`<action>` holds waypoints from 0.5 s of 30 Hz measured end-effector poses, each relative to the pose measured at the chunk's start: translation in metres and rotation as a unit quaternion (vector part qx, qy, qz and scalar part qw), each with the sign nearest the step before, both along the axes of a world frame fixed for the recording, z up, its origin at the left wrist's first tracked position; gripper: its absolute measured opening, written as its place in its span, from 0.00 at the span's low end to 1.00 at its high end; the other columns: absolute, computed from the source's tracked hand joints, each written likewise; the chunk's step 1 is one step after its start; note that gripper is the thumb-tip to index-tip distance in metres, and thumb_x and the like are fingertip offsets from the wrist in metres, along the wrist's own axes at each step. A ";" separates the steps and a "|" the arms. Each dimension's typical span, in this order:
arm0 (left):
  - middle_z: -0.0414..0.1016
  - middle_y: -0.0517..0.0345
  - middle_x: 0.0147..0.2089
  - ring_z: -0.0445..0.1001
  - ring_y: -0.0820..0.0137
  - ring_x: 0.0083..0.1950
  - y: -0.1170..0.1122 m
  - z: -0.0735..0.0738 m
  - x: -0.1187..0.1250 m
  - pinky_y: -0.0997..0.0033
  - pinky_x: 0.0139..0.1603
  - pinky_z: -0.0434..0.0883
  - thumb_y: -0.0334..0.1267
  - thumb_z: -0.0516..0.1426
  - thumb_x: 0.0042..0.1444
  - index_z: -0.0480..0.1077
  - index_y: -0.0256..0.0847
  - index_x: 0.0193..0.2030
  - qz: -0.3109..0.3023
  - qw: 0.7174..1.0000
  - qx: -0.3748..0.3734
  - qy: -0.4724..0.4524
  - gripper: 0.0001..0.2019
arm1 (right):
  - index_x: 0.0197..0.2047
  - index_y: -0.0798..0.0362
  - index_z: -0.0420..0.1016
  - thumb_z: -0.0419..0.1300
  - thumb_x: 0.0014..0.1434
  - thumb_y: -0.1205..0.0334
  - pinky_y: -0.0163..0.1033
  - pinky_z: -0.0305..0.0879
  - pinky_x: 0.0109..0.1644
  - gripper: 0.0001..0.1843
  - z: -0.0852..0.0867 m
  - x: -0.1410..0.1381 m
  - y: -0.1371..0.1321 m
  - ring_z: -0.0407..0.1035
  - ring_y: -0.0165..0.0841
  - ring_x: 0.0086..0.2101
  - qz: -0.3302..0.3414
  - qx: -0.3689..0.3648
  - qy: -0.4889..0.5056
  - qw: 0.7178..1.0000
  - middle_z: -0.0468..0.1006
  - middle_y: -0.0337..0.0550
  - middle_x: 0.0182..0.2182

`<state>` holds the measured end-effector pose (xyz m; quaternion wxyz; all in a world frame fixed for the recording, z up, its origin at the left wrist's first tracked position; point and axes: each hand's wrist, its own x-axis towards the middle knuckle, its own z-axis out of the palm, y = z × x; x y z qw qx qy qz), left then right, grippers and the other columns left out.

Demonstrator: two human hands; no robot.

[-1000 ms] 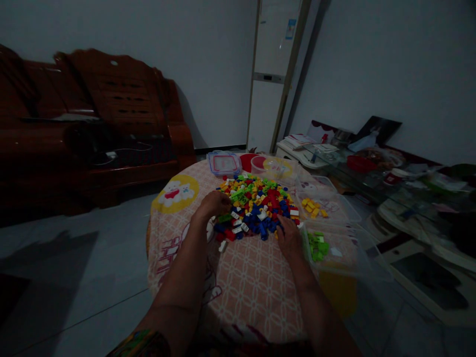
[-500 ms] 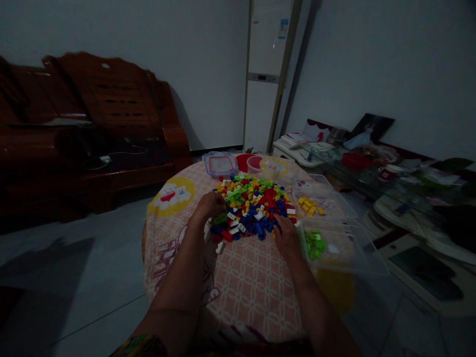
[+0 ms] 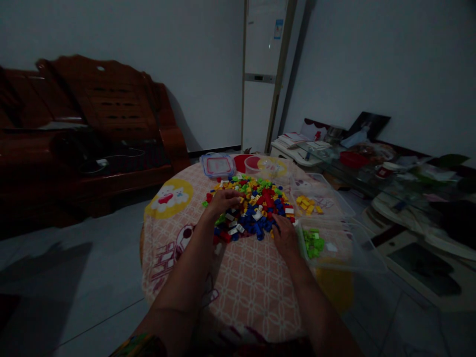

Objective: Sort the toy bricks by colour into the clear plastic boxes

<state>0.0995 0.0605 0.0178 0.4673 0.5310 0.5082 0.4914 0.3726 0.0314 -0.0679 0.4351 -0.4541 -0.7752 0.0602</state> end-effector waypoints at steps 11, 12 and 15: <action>0.81 0.45 0.48 0.79 0.64 0.45 0.060 0.001 0.133 0.61 0.49 0.76 0.39 0.65 0.50 0.77 0.34 0.52 -0.204 0.974 0.087 -0.041 0.21 | 0.59 0.58 0.75 0.49 0.67 0.62 0.56 0.67 0.60 0.23 -0.004 0.002 0.003 0.70 0.45 0.53 -0.002 0.016 -0.023 1.000 0.78 0.58 0.52; 0.80 0.43 0.51 0.78 0.63 0.48 0.060 0.001 0.136 0.60 0.51 0.75 0.39 0.64 0.51 0.77 0.34 0.53 -0.202 0.973 0.101 -0.035 0.22 | 0.59 0.58 0.74 0.49 0.67 0.62 0.56 0.67 0.60 0.23 -0.005 0.002 0.004 0.70 0.45 0.53 -0.004 0.015 -0.027 1.000 0.78 0.59 0.52; 0.80 0.43 0.53 0.78 0.59 0.51 0.052 0.002 0.124 0.59 0.52 0.75 0.40 0.63 0.52 0.77 0.34 0.53 -0.166 0.978 0.124 0.028 0.22 | 0.60 0.56 0.74 0.49 0.67 0.62 0.56 0.67 0.61 0.23 -0.005 0.001 0.004 0.70 0.44 0.53 -0.011 0.011 -0.027 1.000 0.78 0.56 0.53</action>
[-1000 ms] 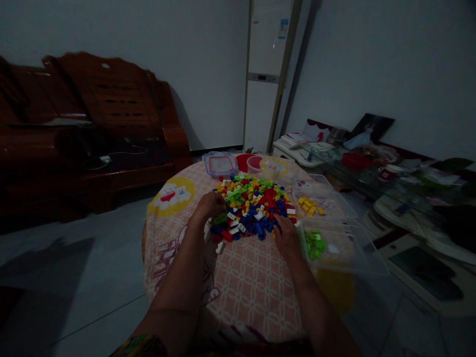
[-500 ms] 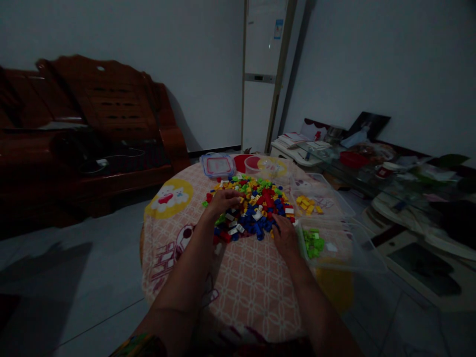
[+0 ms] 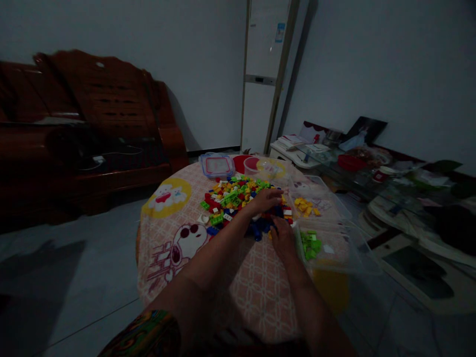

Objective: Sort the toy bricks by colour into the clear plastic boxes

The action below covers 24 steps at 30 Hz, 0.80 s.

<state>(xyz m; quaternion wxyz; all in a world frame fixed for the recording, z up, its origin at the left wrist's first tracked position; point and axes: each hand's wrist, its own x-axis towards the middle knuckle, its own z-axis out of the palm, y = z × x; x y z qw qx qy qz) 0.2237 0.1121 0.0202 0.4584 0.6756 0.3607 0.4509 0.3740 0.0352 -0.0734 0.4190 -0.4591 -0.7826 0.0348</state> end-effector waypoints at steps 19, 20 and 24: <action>0.76 0.57 0.21 0.73 0.67 0.28 -0.077 0.014 -0.171 0.71 0.32 0.64 0.39 0.60 0.49 0.80 0.42 0.26 0.303 0.873 -0.074 0.376 0.08 | 0.60 0.55 0.75 0.51 0.66 0.63 0.56 0.67 0.60 0.22 0.002 0.000 -0.003 0.71 0.44 0.52 0.012 -0.007 0.031 0.999 0.79 0.55 0.52; 0.76 0.57 0.22 0.73 0.67 0.29 -0.077 0.013 -0.172 0.71 0.32 0.65 0.38 0.61 0.48 0.81 0.42 0.26 0.292 0.874 -0.079 0.380 0.07 | 0.60 0.54 0.75 0.51 0.66 0.63 0.56 0.68 0.60 0.22 0.001 0.001 -0.003 0.71 0.44 0.52 0.012 -0.009 0.031 0.999 0.79 0.56 0.52; 0.82 0.58 0.30 0.77 0.66 0.35 -0.075 0.008 -0.170 0.73 0.35 0.66 0.33 0.62 0.45 0.82 0.43 0.32 0.273 0.866 -0.087 0.409 0.08 | 0.60 0.54 0.74 0.51 0.66 0.64 0.56 0.67 0.60 0.23 0.001 0.001 -0.003 0.71 0.44 0.53 0.008 -0.012 0.026 1.000 0.79 0.55 0.53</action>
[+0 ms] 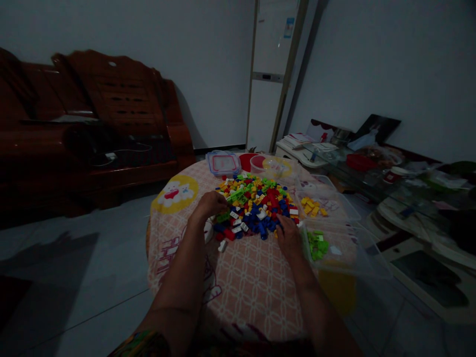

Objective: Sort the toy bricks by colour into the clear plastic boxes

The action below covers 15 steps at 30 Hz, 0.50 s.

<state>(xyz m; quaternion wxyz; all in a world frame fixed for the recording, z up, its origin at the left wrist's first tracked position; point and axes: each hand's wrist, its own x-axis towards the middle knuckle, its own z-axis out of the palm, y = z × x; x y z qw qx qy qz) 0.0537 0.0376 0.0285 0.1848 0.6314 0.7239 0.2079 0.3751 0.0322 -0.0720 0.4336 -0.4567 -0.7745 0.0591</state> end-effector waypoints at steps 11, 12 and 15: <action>0.83 0.55 0.41 0.78 0.65 0.43 0.008 -0.001 0.035 0.73 0.39 0.67 0.43 0.64 0.53 0.81 0.43 0.43 0.015 0.999 0.034 0.040 0.12 | 0.60 0.54 0.75 0.51 0.66 0.63 0.55 0.67 0.60 0.22 0.000 0.000 0.001 0.71 0.43 0.52 0.006 0.001 0.003 1.000 0.79 0.55 0.52; 0.83 0.54 0.42 0.77 0.66 0.43 0.009 -0.004 0.037 0.73 0.38 0.67 0.42 0.65 0.52 0.81 0.42 0.43 0.022 0.998 0.039 0.035 0.13 | 0.60 0.54 0.75 0.51 0.66 0.63 0.55 0.67 0.60 0.22 0.000 0.000 0.001 0.71 0.43 0.52 0.005 0.000 0.005 1.000 0.79 0.54 0.52; 0.83 0.53 0.41 0.77 0.66 0.42 0.013 -0.012 0.041 0.72 0.40 0.67 0.40 0.64 0.53 0.80 0.40 0.43 0.039 0.997 0.061 0.025 0.11 | 0.60 0.54 0.75 0.51 0.65 0.63 0.55 0.67 0.60 0.22 -0.001 0.000 0.002 0.71 0.44 0.53 0.003 -0.004 0.005 1.000 0.79 0.54 0.52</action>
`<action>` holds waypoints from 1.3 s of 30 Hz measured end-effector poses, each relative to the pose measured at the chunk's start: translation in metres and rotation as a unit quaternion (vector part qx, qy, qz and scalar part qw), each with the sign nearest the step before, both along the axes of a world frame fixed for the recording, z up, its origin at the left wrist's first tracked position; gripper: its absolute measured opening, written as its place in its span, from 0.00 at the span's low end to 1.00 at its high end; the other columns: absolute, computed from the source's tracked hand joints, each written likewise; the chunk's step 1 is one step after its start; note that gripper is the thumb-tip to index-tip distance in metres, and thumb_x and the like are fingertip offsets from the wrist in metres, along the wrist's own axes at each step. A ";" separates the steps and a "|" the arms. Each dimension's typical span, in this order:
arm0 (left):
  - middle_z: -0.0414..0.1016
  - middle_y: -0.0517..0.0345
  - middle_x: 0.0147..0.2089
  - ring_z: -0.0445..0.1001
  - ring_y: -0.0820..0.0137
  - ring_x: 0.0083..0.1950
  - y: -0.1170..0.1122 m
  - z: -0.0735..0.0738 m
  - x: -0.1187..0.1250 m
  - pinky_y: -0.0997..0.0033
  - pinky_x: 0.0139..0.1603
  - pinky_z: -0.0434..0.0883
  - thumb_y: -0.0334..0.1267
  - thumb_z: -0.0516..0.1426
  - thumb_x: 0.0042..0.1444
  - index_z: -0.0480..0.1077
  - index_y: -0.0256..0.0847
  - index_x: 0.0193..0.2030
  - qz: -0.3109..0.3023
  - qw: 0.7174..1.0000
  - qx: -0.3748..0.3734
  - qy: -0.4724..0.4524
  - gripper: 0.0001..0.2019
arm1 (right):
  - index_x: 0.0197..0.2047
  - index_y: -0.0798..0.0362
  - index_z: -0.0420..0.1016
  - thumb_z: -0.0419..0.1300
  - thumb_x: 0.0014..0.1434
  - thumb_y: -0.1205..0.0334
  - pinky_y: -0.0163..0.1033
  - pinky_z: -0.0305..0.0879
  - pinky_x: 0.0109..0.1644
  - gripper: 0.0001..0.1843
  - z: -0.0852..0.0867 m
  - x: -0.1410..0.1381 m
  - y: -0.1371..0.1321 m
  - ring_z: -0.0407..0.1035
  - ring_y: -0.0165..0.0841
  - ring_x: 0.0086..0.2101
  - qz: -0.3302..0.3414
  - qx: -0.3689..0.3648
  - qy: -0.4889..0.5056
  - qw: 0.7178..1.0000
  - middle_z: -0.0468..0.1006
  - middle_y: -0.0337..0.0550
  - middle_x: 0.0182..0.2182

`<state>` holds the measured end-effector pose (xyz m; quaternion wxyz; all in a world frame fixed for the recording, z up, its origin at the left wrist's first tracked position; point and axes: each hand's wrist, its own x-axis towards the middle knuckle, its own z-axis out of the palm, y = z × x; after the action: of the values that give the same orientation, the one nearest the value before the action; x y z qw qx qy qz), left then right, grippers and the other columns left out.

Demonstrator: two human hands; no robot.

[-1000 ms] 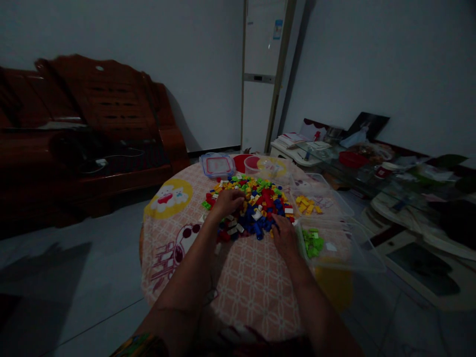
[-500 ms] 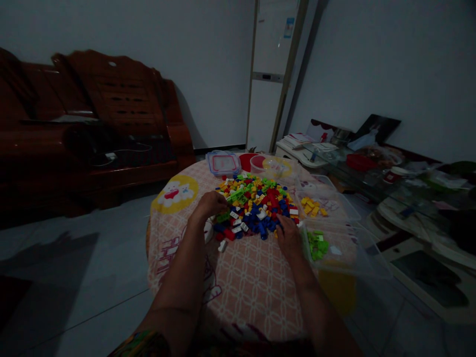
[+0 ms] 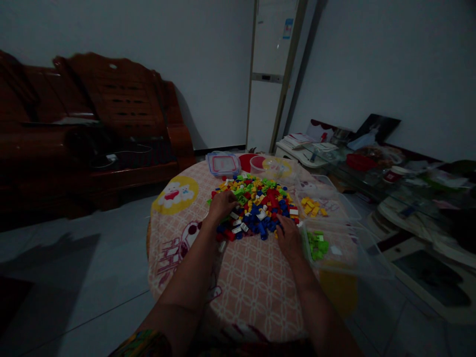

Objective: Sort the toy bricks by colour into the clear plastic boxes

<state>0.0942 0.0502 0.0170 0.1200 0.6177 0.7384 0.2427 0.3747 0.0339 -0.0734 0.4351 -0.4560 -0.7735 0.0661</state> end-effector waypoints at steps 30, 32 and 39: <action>0.82 0.51 0.39 0.79 0.67 0.37 0.040 0.011 0.114 0.71 0.40 0.74 0.33 0.61 0.52 0.80 0.35 0.45 -0.342 0.884 0.079 -0.310 0.13 | 0.59 0.56 0.74 0.50 0.66 0.62 0.56 0.68 0.60 0.22 0.001 0.000 0.000 0.70 0.45 0.53 0.004 0.022 -0.017 1.000 0.79 0.57 0.52; 0.82 0.48 0.50 0.80 0.66 0.46 0.045 0.016 0.136 0.69 0.46 0.74 0.30 0.58 0.54 0.78 0.37 0.52 -0.408 0.860 0.091 -0.291 0.19 | 0.58 0.58 0.75 0.50 0.66 0.63 0.56 0.68 0.60 0.22 0.001 0.000 0.001 0.70 0.45 0.52 0.003 0.028 -0.016 0.999 0.79 0.59 0.51; 0.80 0.48 0.55 0.78 0.61 0.53 0.031 0.017 0.114 0.65 0.54 0.73 0.32 0.56 0.55 0.77 0.38 0.56 -0.373 0.889 0.079 -0.255 0.21 | 0.60 0.55 0.74 0.50 0.66 0.63 0.55 0.67 0.60 0.22 0.003 -0.001 0.000 0.70 0.44 0.53 -0.004 0.010 -0.024 1.000 0.78 0.56 0.52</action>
<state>0.2080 0.0815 0.0343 0.3365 0.7720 0.3759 0.3867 0.3737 0.0335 -0.0705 0.4213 -0.4562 -0.7825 0.0454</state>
